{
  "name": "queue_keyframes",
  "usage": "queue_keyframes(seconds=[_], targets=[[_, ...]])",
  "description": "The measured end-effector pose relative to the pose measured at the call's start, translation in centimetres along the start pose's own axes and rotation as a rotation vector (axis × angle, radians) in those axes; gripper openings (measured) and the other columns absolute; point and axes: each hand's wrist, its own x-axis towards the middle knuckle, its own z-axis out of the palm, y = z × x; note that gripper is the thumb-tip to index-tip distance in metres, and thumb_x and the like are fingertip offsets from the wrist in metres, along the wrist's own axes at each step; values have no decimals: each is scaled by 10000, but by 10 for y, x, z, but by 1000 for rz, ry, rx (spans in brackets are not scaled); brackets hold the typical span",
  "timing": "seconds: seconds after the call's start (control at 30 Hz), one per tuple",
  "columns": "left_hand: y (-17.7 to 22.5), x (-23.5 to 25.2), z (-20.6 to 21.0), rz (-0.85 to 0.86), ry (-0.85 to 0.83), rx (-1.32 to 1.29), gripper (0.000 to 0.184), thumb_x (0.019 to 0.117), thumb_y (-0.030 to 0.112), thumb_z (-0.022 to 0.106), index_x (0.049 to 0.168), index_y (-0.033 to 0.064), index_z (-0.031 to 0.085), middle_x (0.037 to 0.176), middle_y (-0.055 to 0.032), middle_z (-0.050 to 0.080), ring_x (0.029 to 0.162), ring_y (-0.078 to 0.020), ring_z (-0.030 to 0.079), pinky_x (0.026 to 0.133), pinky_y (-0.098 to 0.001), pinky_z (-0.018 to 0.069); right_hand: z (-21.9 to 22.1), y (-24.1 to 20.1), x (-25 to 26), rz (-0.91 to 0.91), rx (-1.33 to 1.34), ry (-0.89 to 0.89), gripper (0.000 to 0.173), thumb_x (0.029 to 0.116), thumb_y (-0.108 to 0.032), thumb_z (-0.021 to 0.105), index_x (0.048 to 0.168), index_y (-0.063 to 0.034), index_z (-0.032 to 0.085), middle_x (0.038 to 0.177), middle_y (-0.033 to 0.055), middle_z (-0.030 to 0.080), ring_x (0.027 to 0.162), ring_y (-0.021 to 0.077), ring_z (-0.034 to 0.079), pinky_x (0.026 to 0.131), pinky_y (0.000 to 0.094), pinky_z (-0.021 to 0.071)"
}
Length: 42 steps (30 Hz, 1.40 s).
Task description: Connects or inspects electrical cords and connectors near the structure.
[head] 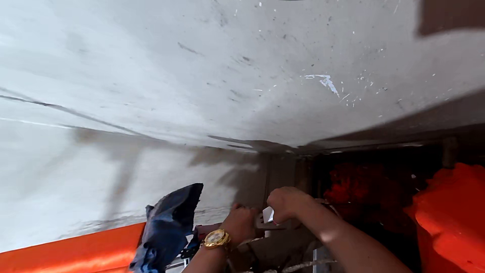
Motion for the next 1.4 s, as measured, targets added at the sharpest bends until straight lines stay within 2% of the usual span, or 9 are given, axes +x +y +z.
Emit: queue_keyframes(seconds=[0.33,0.43,0.53,0.63,0.7,0.8,0.87,1.1,1.4], targets=[[6,-1,4,20,41,-72,605,909,472,733,1252,-16,637,1186,-206,686,1199,-347,607,1201,-532,210,4,-14,-5,-99,-25,9,276,970,-160,660,1075,95,643,1127,270,639,1088,430,630,876,625,495],[7,-4,5,36,45,-56,599,923,455,717,1281,-16,622,1203,-212,683,1209,-350,605,1199,-539,210,10,-13,-2,-101,-17,19,264,952,-150,673,1058,90,645,1121,266,639,1084,432,627,871,629,492],[6,-2,5,27,51,-60,629,939,465,695,1352,3,588,1217,-217,681,1220,-354,605,1208,-541,204,15,-4,6,-40,0,34,384,937,-174,692,1236,56,622,1269,253,612,1184,427,599,940,638,478],[9,4,5,-1,15,2,671,950,533,657,1377,22,574,1245,-202,678,1238,-340,601,1214,-539,197,15,5,7,48,-2,12,621,940,-179,694,1501,-45,465,1519,220,455,1306,428,523,1026,645,420],[12,5,3,-28,-9,45,695,951,553,643,1406,35,553,1285,-200,663,1268,-338,586,1219,-542,187,16,12,8,79,2,3,653,951,-159,680,1544,-82,418,1550,224,423,1332,437,502,1052,654,392],[14,7,3,-42,-18,60,668,950,506,665,1409,35,550,1313,-207,646,1287,-353,569,1217,-549,186,22,18,9,72,6,-38,446,977,-77,634,1396,32,528,1375,291,564,1268,465,560,999,660,450],[13,8,3,-46,-24,78,652,946,485,672,1410,43,553,1324,-202,642,1293,-357,562,1213,-555,187,26,20,12,53,23,-66,422,960,-61,641,1355,55,550,1309,301,600,1239,469,578,975,665,466],[10,8,6,-68,-41,79,635,959,480,661,1407,42,561,1331,-207,639,1299,-359,562,1204,-566,210,-1,14,-7,139,37,-55,261,999,-76,593,1208,79,612,1218,277,627,1168,419,611,936,604,491],[8,5,2,-87,-19,-47,653,930,474,704,1411,57,561,1303,-186,657,1285,-329,575,1218,-534,206,2,12,-2,142,30,-93,244,1006,-56,567,1186,103,616,1225,294,622,1176,429,605,933,611,487]])
